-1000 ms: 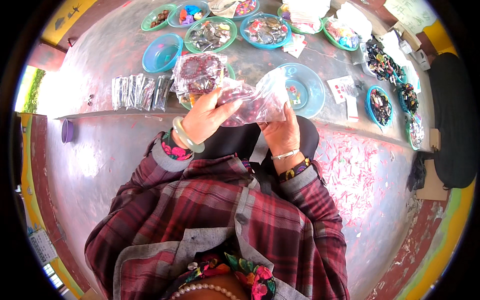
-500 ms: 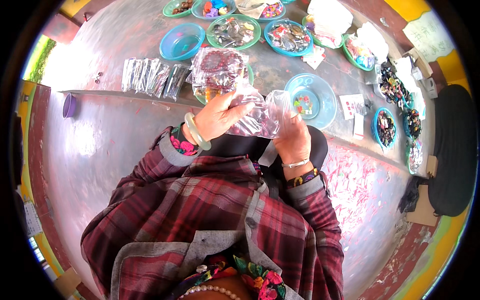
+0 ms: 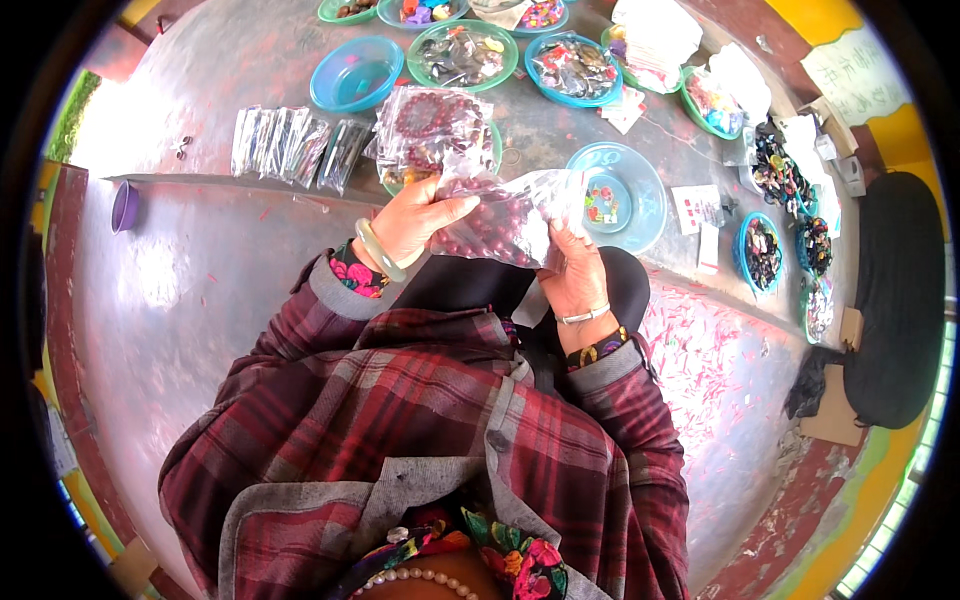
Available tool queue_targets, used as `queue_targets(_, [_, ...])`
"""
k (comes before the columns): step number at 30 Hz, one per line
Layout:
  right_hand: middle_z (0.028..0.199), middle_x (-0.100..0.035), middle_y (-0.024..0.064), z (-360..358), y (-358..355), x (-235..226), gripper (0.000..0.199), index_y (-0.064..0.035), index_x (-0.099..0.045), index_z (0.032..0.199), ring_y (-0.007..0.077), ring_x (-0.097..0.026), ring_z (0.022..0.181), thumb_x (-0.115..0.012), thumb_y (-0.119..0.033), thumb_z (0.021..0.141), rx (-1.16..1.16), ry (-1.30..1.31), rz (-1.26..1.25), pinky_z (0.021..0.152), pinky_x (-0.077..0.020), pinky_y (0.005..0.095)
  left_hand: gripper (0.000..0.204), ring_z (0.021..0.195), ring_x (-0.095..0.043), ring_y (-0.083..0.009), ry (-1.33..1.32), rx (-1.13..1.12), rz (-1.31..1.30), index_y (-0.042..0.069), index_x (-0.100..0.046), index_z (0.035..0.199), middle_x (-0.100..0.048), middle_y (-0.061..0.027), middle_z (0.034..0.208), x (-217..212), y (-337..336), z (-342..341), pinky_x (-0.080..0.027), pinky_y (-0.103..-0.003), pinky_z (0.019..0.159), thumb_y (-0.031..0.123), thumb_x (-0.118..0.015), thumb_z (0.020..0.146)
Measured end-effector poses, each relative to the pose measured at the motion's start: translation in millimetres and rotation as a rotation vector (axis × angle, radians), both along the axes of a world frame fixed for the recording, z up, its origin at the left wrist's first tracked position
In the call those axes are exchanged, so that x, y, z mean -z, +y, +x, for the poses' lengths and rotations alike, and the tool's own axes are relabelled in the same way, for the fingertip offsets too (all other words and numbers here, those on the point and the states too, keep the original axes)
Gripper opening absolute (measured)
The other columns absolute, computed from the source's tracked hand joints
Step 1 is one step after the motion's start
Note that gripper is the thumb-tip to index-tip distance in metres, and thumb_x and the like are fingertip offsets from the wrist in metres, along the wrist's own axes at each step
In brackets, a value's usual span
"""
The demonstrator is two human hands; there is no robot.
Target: The person sits on the floor and sorts small hair accessories, such as hair ties and clips, from a blue bowl into clear plastic bags. They handle the items one by one, placing them into the bags and occasionally adjusting the bags on the floor.
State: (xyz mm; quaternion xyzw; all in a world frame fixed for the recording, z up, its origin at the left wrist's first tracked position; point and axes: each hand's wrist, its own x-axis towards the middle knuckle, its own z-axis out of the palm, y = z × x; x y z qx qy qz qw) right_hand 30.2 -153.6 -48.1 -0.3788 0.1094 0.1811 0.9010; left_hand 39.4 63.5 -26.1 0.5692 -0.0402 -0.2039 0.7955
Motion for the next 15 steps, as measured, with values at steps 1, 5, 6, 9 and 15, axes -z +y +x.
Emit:
queue_targets(1, [0.103,-0.058,0.0047,1.0,4.9,-10.5,0.025,-0.0062,-0.054,0.107,0.0191,-0.055,0.097,-0.055,-0.009,0.082,0.038,0.029,0.046,0.081,-0.0458,0.0355,0.032,0.088,-0.056,-0.0116,-0.011,-0.007,0.062,0.0,-0.045,0.115,-0.057,-0.005,0.099,9.1,2.1,1.6,-0.047,-0.025,0.074,0.007,-0.051,0.085])
queue_targets(5, [0.105,-0.057,0.005,4.5,5.3,-1.6,0.027,-0.0067,-0.052,0.109,0.0193,-0.055,0.097,-0.054,-0.011,0.083,0.031,0.024,0.014,0.083,-0.0445,0.0363,0.033,0.084,-0.057,-0.0125,-0.022,-0.088,-0.091,0.0,-0.047,0.113,-0.057,-0.0055,0.098,18.7,-2.9,-0.7,-0.048,-0.026,0.069,0.004,-0.055,0.081])
queue_targets(6, [0.106,-0.057,0.0054,3.8,9.3,-4.8,0.029,-0.0066,-0.051,0.11,0.0197,-0.055,0.097,-0.054,-0.013,0.082,0.025,0.035,0.026,0.084,-0.044,0.0364,0.033,0.082,-0.057,-0.012,0.065,-0.093,-0.136,0.0,-0.048,0.112,-0.058,-0.0053,0.096,12.8,-2.8,-2.1,-0.048,-0.025,0.067,0.004,-0.056,0.08])
queue_targets(9, [0.111,-0.054,0.0066,1.8,13.8,-6.8,0.038,-0.0059,-0.046,0.115,0.021,-0.053,0.1,-0.056,-0.02,0.081,-0.024,0.037,0.085,0.086,-0.043,0.0369,0.032,0.075,-0.056,-0.0097,0.145,-0.067,-0.191,0.002,-0.049,0.11,-0.059,-0.0041,0.09,0.9,-1.2,-4.0,-0.047,-0.023,0.062,0.004,-0.057,0.079])
queue_targets(15, [0.118,-0.048,0.0108,-1.5,11.0,-4.0,0.057,-0.0044,-0.038,0.122,0.0271,-0.046,0.11,-0.06,-0.031,0.076,-0.113,-0.034,0.268,0.094,-0.0352,0.0431,0.031,0.062,-0.053,-0.007,0.035,0.037,-0.178,0.004,-0.05,0.109,-0.06,-0.0029,0.081,-36.4,-4.9,-6.6,-0.043,-0.02,0.053,0.007,-0.059,0.079])
